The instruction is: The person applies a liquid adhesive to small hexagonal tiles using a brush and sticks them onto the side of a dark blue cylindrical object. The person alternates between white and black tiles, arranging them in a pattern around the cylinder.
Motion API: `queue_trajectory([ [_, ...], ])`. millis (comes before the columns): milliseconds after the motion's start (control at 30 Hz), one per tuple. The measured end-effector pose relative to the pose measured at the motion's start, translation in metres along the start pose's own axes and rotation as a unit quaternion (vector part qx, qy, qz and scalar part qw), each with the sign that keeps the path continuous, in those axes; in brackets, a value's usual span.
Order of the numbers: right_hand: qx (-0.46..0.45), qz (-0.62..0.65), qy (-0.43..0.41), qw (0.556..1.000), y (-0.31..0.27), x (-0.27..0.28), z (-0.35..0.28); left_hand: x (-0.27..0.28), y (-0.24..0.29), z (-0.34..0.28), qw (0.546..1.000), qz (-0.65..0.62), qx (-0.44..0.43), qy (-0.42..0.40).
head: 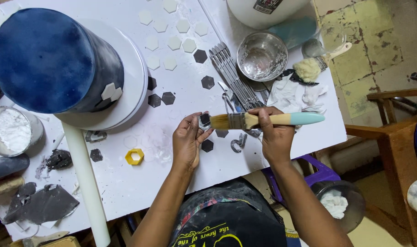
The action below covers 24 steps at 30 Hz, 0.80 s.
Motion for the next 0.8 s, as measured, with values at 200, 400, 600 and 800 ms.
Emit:
queue_trajectory([
  [200,-0.019,0.029,-0.039,0.999,0.015,-0.018,0.003,-0.009,0.002,0.002,1.000,0.008,0.012,-0.008],
  [400,-0.005,-0.002,0.038,0.999,0.015,0.008,0.005,-0.005,0.001,0.006,1.000,0.011,0.001,-0.005],
  [600,-0.018,0.031,0.051,0.998,0.021,0.005,0.011,-0.009,0.000,0.008,1.000,0.021,0.002,-0.013],
  [800,-0.022,0.019,0.050,0.998,0.012,0.001,0.012,-0.012,-0.004,0.010,0.999,0.007,0.012,-0.032],
])
Point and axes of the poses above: each hand's wrist, its own z-axis towards the middle knuckle, its own x-axis out of the back of the hand, y = z × x, the point moved 7 cm from there along z, towards the middle knuckle, and after that the axes turned 14 degrees about -y, right-handed, at the moved point
